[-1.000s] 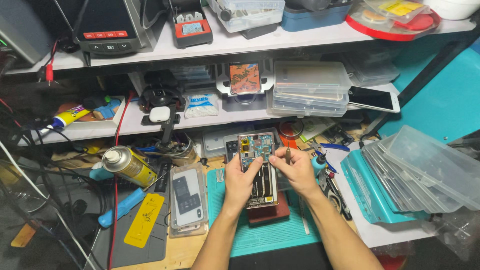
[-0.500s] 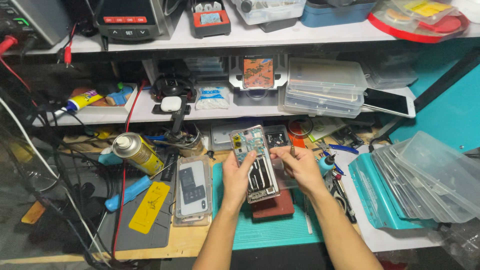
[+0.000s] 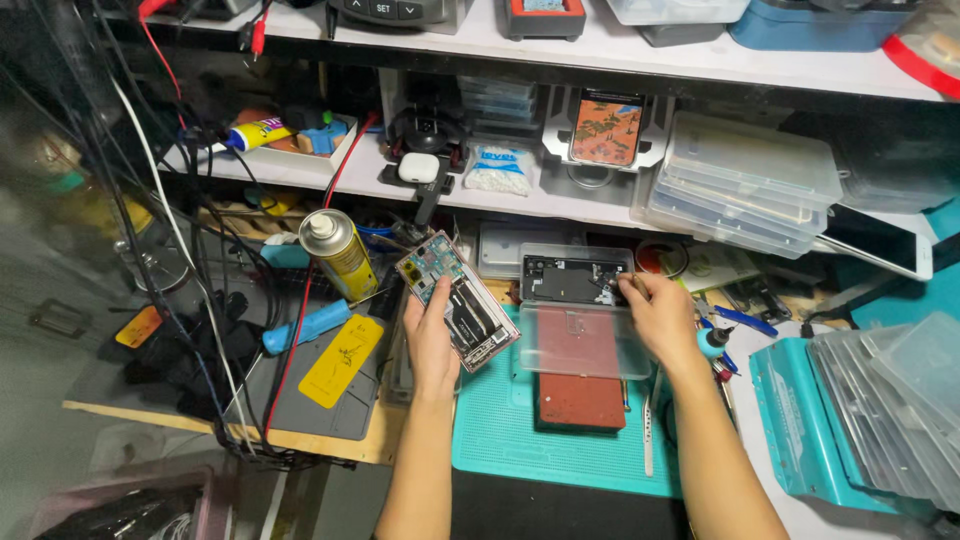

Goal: The person works on a disassembled smartphone at a repair bench, holding the phone frame and midplate in one hand while using a screwdriver to remove and tighten small screws and reposition internal components. They flip the phone over to work on both sides and continue fastening screws along the edges.

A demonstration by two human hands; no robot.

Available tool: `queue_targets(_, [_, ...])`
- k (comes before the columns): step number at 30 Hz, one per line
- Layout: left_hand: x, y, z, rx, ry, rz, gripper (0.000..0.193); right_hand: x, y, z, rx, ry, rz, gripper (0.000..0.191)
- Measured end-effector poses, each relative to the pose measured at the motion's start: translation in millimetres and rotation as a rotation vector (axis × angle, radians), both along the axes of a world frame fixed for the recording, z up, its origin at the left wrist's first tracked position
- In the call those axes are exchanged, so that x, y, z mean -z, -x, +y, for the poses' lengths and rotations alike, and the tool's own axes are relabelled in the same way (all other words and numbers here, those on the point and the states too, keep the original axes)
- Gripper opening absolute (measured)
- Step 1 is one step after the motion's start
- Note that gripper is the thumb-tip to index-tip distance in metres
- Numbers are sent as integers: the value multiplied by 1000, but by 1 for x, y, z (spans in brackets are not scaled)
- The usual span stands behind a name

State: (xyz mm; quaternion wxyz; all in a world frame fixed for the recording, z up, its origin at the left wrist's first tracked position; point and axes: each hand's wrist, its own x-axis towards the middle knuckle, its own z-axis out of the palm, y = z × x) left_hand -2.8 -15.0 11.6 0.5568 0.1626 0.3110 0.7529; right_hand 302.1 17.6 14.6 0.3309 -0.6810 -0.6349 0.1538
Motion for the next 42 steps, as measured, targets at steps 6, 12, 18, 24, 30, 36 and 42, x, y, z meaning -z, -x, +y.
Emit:
queue_targets(6, [15,0,3,43,-26,23,32,-5,1,14,58,88,-133,35])
queue_targets(12, [25,-14,5,120,-1,128,34,-7,3,19,30,115,-166,42])
queue_targets(18, [27,-24,6,178,-16,210,31,0,0,24,29,78,-171,36])
queue_targets(24, [26,-30,1,224,-54,345,29,4,-6,21,-8,51,-108,31])
queue_targets(30, [19,-40,0,211,-50,528,75,3,-4,15,20,53,-107,43])
queue_targets(36, [2,-51,0,235,-175,543,88,-4,-2,17,-13,120,-182,38])
queue_targets(42, [0,-56,5,216,-248,789,41,-5,0,13,-48,-60,-36,32])
